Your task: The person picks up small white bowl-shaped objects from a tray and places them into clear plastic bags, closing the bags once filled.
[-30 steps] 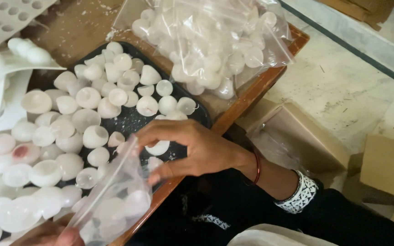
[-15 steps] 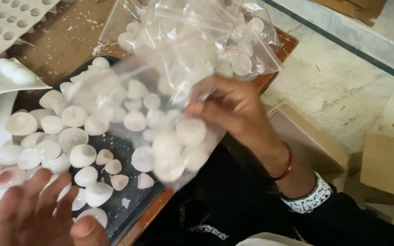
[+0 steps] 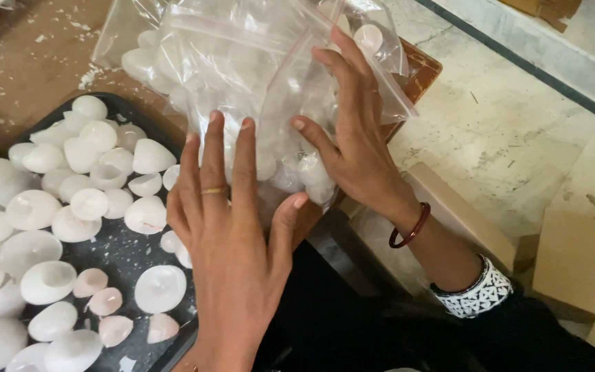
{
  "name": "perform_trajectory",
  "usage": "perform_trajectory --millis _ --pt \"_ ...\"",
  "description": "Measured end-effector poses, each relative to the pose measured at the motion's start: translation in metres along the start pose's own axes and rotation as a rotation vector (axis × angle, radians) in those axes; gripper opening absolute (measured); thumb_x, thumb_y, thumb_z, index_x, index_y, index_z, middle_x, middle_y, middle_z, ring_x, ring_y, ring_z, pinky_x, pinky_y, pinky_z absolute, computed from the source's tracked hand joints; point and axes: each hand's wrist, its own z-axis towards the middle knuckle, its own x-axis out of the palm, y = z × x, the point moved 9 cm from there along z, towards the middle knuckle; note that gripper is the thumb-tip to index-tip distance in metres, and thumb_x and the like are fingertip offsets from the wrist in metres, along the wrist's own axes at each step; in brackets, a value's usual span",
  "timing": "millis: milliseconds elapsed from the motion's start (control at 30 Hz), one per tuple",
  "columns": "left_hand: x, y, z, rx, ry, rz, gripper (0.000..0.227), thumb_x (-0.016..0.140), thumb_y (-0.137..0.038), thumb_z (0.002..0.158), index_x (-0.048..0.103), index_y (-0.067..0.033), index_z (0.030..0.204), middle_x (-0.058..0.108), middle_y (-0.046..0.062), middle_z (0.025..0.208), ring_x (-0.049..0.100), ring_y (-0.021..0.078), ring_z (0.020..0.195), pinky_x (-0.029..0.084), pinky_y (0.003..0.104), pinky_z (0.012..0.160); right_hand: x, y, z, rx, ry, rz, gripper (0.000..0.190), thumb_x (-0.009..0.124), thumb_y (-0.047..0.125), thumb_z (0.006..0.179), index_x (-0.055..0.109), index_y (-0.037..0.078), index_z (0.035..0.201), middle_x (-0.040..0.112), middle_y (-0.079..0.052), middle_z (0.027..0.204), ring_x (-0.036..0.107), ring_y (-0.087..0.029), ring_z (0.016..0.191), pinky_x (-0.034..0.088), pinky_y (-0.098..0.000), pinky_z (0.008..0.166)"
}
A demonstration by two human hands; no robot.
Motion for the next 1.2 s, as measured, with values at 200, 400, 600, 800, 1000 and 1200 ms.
perform_trajectory --millis 200,400,600,800,1000,1200 --pt "0.041 0.018 0.021 -0.044 0.038 0.277 0.076 0.055 -0.048 0.104 0.024 -0.0103 0.163 0.022 0.016 0.168 0.019 0.0380 0.155 0.013 0.062 0.120 0.009 0.006 0.013 -0.039 0.056 0.079 0.055 0.053 0.036 0.118 0.026 0.015 0.161 0.014 -0.013 0.172 0.022 -0.032 0.162 0.016 -0.0567 0.133" --pt "0.045 0.038 0.022 -0.112 0.030 0.290 0.078 0.052 -0.040 0.104 0.017 -0.0001 0.161 0.028 0.017 0.167 0.023 0.0396 0.154 0.013 0.061 0.121 0.027 0.012 0.017 0.058 0.217 -0.019 0.051 0.031 0.039 0.114 0.035 0.020 0.162 0.019 -0.012 0.174 0.020 -0.036 0.162 0.004 -0.0700 0.125" --pt "0.035 0.028 0.011 -0.072 -0.032 0.236 0.080 0.060 -0.034 0.102 0.020 0.0038 0.160 0.029 0.022 0.166 0.026 0.0444 0.152 0.029 0.051 0.121 0.025 0.013 0.014 0.087 0.273 -0.023 0.055 0.024 0.047 0.112 0.034 0.024 0.161 0.025 -0.011 0.171 0.024 -0.035 0.159 0.001 -0.0700 0.122" --pt "0.018 0.020 -0.024 0.001 -0.030 0.189 0.080 0.064 -0.036 0.097 0.027 0.0017 0.157 0.030 0.023 0.163 0.028 0.0410 0.152 0.028 0.051 0.121 0.030 0.009 0.010 0.118 0.304 -0.070 0.051 0.026 0.040 0.111 0.034 0.026 0.160 0.025 -0.007 0.171 0.023 -0.033 0.158 0.000 -0.0695 0.122" --pt "-0.011 0.030 -0.074 0.048 0.008 0.079 0.070 0.062 -0.034 0.099 0.037 -0.0015 0.156 0.036 0.020 0.162 0.031 0.0358 0.154 0.027 0.052 0.124 0.030 0.022 0.012 0.185 0.346 -0.092 0.049 0.026 0.031 0.110 0.034 0.023 0.158 0.025 -0.006 0.169 0.024 -0.031 0.156 0.001 -0.0666 0.121" --pt "-0.031 0.046 -0.107 0.041 0.045 -0.051 0.068 0.062 -0.034 0.100 0.041 -0.0032 0.156 0.042 0.018 0.161 0.033 0.0350 0.154 0.027 0.053 0.125 0.031 0.016 0.008 0.242 0.319 -0.136 0.049 0.026 0.026 0.111 0.036 0.013 0.157 0.029 -0.009 0.168 0.025 -0.032 0.155 0.005 -0.0594 0.123"
